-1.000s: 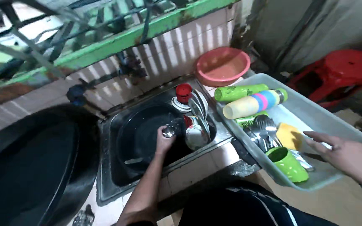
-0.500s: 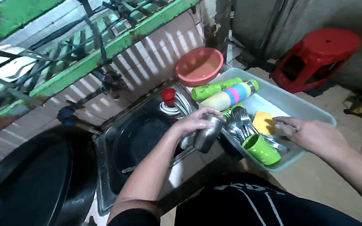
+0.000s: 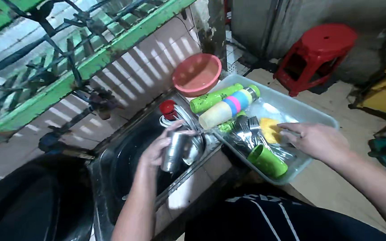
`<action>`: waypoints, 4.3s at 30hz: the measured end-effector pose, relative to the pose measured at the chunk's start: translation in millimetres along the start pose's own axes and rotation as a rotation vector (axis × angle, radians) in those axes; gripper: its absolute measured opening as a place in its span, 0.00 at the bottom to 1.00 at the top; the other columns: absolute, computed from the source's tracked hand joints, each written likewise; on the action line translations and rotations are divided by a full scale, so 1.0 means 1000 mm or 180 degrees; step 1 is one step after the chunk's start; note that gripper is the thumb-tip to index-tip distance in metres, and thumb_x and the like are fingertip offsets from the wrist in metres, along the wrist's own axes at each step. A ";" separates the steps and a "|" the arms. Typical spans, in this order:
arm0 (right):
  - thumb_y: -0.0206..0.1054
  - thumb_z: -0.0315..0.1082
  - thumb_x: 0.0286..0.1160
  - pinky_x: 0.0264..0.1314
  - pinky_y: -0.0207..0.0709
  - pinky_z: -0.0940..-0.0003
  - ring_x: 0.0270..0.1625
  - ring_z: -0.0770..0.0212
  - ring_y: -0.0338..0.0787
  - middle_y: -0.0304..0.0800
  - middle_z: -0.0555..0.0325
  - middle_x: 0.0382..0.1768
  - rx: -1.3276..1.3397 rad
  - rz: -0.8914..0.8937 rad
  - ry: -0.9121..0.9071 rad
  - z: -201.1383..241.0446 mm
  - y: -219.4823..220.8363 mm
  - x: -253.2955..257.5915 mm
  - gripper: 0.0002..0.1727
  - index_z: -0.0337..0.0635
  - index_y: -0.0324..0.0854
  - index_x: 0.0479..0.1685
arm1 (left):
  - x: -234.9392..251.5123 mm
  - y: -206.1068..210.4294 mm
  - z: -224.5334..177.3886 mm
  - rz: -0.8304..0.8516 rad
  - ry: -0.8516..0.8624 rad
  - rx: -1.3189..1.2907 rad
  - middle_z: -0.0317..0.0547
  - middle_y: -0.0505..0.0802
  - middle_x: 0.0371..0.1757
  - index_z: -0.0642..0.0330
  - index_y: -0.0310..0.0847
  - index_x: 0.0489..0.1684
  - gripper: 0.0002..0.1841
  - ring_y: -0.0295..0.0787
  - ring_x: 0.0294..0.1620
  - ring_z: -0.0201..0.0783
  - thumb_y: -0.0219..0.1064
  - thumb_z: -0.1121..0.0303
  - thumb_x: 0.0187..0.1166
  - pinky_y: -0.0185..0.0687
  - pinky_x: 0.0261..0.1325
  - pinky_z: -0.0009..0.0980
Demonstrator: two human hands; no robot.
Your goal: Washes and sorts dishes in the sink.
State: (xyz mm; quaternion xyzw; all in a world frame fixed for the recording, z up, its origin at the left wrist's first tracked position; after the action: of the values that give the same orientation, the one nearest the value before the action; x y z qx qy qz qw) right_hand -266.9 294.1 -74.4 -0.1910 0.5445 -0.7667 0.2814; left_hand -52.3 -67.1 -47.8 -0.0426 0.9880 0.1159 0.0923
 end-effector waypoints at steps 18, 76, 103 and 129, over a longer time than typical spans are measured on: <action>0.64 0.49 0.86 0.49 0.80 0.25 0.51 0.38 0.94 0.97 0.52 0.51 -0.0351 0.0316 0.0415 -0.007 0.008 0.005 0.16 0.65 0.90 0.64 | -0.077 -0.195 0.224 -0.2524 -0.1688 0.3222 0.61 0.86 0.70 0.63 0.77 0.73 0.35 0.84 0.72 0.56 0.84 0.70 0.60 0.77 0.76 0.59; 0.67 0.44 0.84 0.43 0.78 0.22 0.46 0.33 0.94 0.97 0.47 0.48 -0.0266 0.0283 0.0398 -0.009 0.009 0.005 0.14 0.61 0.91 0.63 | -0.059 -0.153 0.172 -0.2681 -0.0565 0.2710 0.58 0.81 0.77 0.59 0.76 0.76 0.40 0.80 0.75 0.52 0.87 0.73 0.56 0.78 0.76 0.55; 0.65 0.47 0.85 0.55 0.82 0.32 0.54 0.41 0.94 0.97 0.53 0.50 0.0084 0.0080 -0.0035 -0.002 0.000 0.002 0.14 0.63 0.91 0.62 | 0.156 0.162 0.003 0.0601 -0.1117 0.0524 0.42 0.91 0.42 0.53 0.77 0.64 0.19 0.89 0.39 0.33 0.51 0.52 0.90 0.89 0.42 0.32; 0.64 0.37 0.87 0.63 0.72 0.21 0.63 0.32 0.89 0.92 0.40 0.60 0.0055 0.0651 0.0560 0.001 0.012 0.006 0.16 0.48 0.88 0.67 | -0.065 -0.170 0.214 -0.2013 -0.1735 0.3687 0.55 0.81 0.79 0.54 0.74 0.82 0.39 0.77 0.79 0.57 0.82 0.70 0.63 0.74 0.79 0.60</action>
State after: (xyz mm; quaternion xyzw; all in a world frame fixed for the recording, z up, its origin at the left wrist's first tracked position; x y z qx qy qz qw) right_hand -268.8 286.8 -85.3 -0.0641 0.5771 -0.7525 0.3108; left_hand 66.2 -177.0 -277.6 -0.2407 0.7729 -0.4534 0.3730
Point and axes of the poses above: each hand's wrist, its own x-axis towards the middle knuckle, its own y-axis out of the palm, z = x × y, the point moved 6 cm from there along x, towards the middle knuckle
